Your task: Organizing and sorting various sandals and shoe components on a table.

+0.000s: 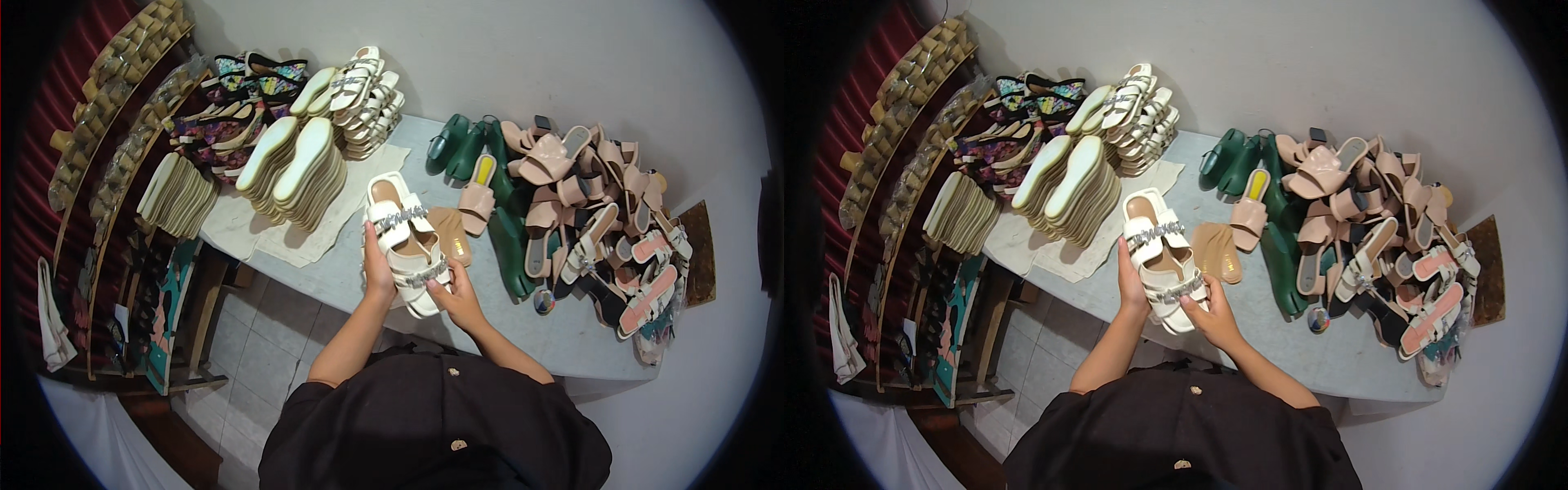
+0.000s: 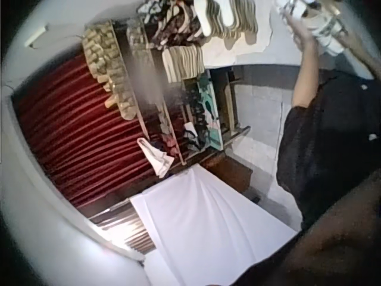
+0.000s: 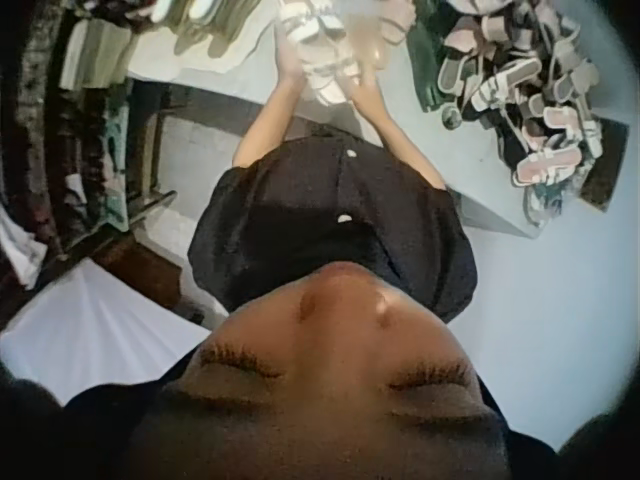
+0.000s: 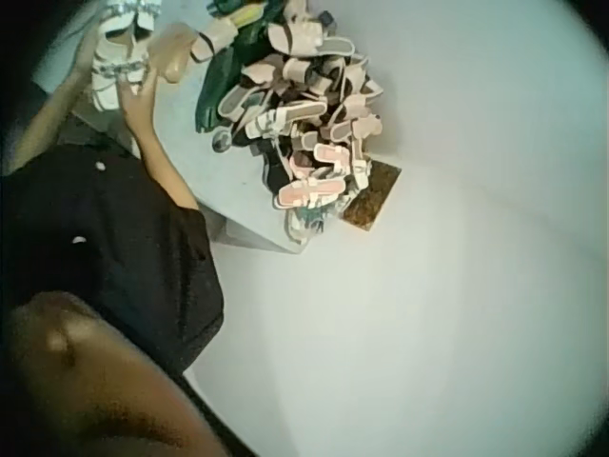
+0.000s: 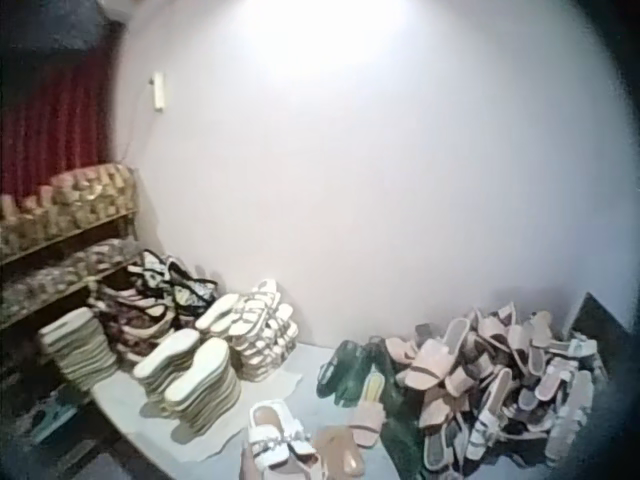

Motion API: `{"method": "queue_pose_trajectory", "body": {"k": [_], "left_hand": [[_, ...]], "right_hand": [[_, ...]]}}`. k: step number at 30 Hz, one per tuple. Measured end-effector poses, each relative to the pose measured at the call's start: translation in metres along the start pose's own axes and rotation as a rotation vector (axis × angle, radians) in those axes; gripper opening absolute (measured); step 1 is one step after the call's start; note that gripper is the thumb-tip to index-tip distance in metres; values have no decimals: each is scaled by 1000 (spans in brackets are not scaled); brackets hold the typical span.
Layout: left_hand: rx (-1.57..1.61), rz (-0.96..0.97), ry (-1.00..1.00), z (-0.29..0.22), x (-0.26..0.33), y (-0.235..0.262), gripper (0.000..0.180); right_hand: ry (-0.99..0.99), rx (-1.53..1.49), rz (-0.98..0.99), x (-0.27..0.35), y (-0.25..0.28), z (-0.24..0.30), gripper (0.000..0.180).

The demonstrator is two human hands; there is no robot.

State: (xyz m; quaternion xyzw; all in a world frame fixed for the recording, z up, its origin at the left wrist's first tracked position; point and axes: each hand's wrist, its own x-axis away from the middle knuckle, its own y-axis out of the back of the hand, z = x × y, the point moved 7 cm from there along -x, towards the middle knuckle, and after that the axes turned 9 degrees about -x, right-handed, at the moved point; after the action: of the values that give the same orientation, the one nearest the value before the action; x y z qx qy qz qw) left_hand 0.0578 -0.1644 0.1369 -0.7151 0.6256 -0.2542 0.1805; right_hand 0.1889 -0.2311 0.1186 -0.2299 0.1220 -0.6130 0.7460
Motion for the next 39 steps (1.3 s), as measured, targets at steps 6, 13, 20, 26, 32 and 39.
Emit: {"method": "queue_pose_trajectory", "body": {"k": [6, 13, 20, 26, 32, 39], "left_hand": [[-592, -99, -109, -16, -57, 80, 49], [-1052, 24, 123, 50, -70, 155, 70], [-355, 238, 296, 45, -30, 134, 79], [-371, 100, 408, 75, -29, 164, 81], [-133, 116, 390, 99, -32, 163, 66], [-105, 53, 256, 101, -50, 144, 55]], "right_hand": [[245, 294, -232, -32, -36, -30, 51], [-127, 888, -416, -45, -6, -117, 59], [13, 986, -449, -29, -20, -82, 73], [-101, 89, -509, -60, 28, -129, 76], [-107, -1, -396, -72, 22, -152, 70], [-58, -124, -391, -82, 7, -135, 57]]}}
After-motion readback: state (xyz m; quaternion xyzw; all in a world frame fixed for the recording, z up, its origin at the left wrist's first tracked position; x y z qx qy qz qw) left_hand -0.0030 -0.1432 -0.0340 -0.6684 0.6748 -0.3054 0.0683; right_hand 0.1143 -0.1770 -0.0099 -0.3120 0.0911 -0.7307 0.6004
